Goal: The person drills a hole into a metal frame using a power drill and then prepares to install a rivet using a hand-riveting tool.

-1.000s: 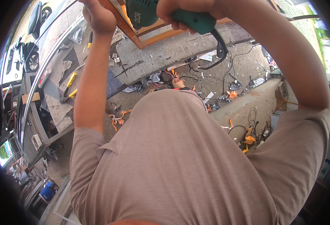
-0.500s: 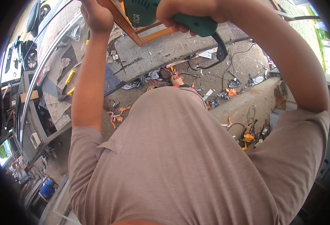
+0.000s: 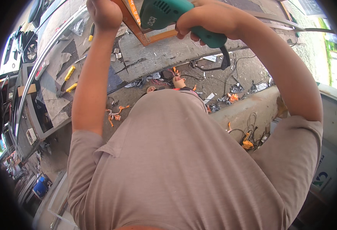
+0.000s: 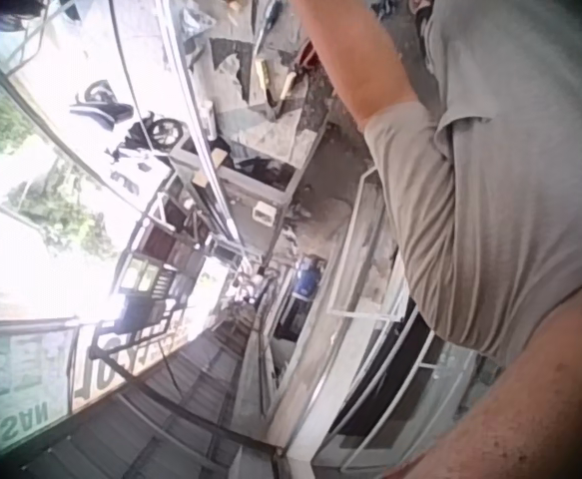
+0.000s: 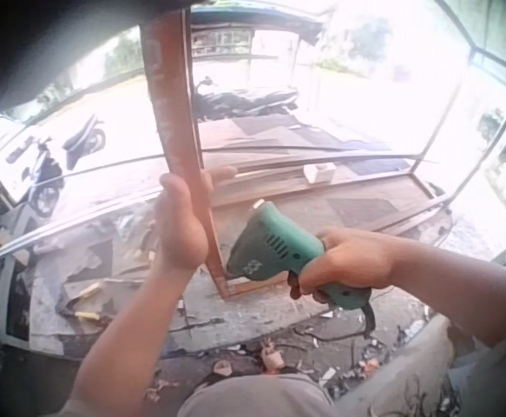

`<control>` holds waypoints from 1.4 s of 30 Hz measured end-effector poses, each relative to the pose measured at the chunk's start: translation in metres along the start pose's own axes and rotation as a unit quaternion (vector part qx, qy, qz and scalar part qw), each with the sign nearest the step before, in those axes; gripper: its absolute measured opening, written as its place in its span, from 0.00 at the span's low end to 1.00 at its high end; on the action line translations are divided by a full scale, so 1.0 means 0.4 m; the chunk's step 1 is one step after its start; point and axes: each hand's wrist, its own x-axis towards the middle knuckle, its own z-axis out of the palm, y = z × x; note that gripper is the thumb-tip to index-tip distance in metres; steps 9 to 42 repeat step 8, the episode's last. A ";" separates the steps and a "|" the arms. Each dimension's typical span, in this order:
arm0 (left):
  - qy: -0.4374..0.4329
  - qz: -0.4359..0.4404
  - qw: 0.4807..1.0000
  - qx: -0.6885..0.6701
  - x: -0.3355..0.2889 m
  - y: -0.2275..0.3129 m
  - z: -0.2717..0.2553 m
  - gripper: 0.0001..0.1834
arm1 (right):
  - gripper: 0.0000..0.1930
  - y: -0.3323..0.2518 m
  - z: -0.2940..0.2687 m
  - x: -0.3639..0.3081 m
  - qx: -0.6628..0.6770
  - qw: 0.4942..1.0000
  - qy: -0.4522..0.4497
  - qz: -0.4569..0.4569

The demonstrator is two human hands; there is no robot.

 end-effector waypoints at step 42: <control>0.002 -0.040 0.999 0.020 0.001 0.007 -0.018 0.43 | 0.20 -0.019 -0.016 -0.059 0.002 0.999 0.035 -0.026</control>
